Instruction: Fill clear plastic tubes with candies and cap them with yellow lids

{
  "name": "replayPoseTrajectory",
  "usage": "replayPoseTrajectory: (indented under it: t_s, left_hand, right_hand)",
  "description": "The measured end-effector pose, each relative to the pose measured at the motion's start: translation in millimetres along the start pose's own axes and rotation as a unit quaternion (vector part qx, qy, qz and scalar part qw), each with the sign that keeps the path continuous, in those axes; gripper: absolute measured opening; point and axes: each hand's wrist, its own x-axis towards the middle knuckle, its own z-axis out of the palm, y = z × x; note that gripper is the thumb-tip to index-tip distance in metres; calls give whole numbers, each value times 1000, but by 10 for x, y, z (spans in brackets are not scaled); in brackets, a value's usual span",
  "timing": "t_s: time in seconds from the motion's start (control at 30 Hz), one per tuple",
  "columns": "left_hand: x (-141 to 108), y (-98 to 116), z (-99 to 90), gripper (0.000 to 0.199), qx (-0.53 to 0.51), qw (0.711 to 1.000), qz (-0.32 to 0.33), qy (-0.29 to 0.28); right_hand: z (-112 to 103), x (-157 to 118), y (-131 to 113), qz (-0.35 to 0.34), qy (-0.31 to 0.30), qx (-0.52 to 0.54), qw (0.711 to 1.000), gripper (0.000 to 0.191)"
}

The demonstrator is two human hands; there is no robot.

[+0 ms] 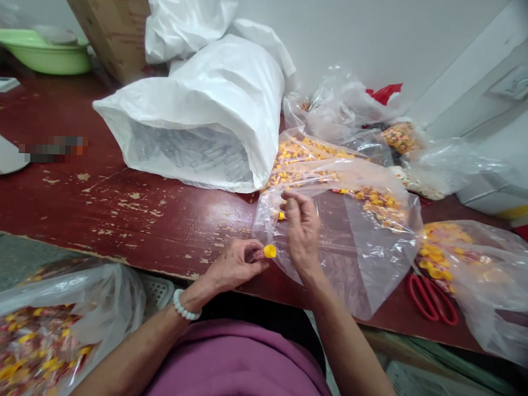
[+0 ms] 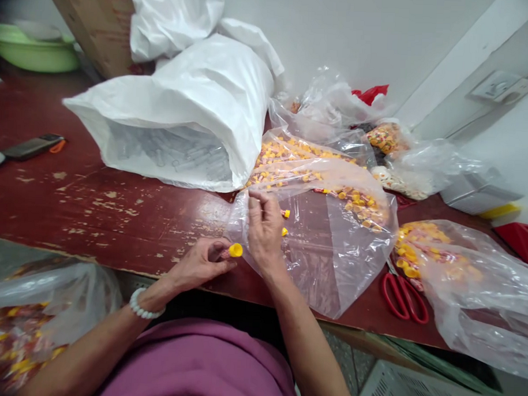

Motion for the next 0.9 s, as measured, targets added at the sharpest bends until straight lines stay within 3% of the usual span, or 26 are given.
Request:
replayPoseTrajectory:
  t_s: [0.07, 0.17, 0.27, 0.33, 0.5, 0.6, 0.73, 0.8, 0.9]
  left_hand:
    - [-20, 60, 68, 18, 32, 999, 0, -23]
    - [-36, 88, 116, 11, -18, 999, -16, -34]
    - [-23, 16, 53, 15, -113, 993, -46, 8]
    - [-10, -48, -29, 20, -176, 980, -84, 33]
    - [-11, -106, -157, 30, -318, 935, -157, 28]
    - [-16, -94, -129, 31, -337, 927, -162, 25]
    - [9, -74, -51, 29, -278, 949, -148, 26]
    - [31, -55, -22, 24, -210, 970, -119, 40]
    - [55, -38, 0, 15, -92, 993, -61, 46]
  right_hand:
    - [117, -4, 17, -59, -51, -32, 996, 25]
    - [155, -27, 49, -100, -90, -44, 990, 25]
    - [-59, 13, 166, -67, -22, -71, 995, 24]
    - [-282, 56, 336, -31, -5, -147, 989, 24]
    - [-678, 57, 871, 20, -83, -391, 916, 21]
    - [-721, 26, 974, 35, -77, -389, 917, 23]
    - [-631, -2, 688, 47, -70, -233, 969, 27]
    - [-545, -36, 429, 18, -123, -154, 980, 24]
    - [-415, -107, 65, -87, -240, -121, 959, 18]
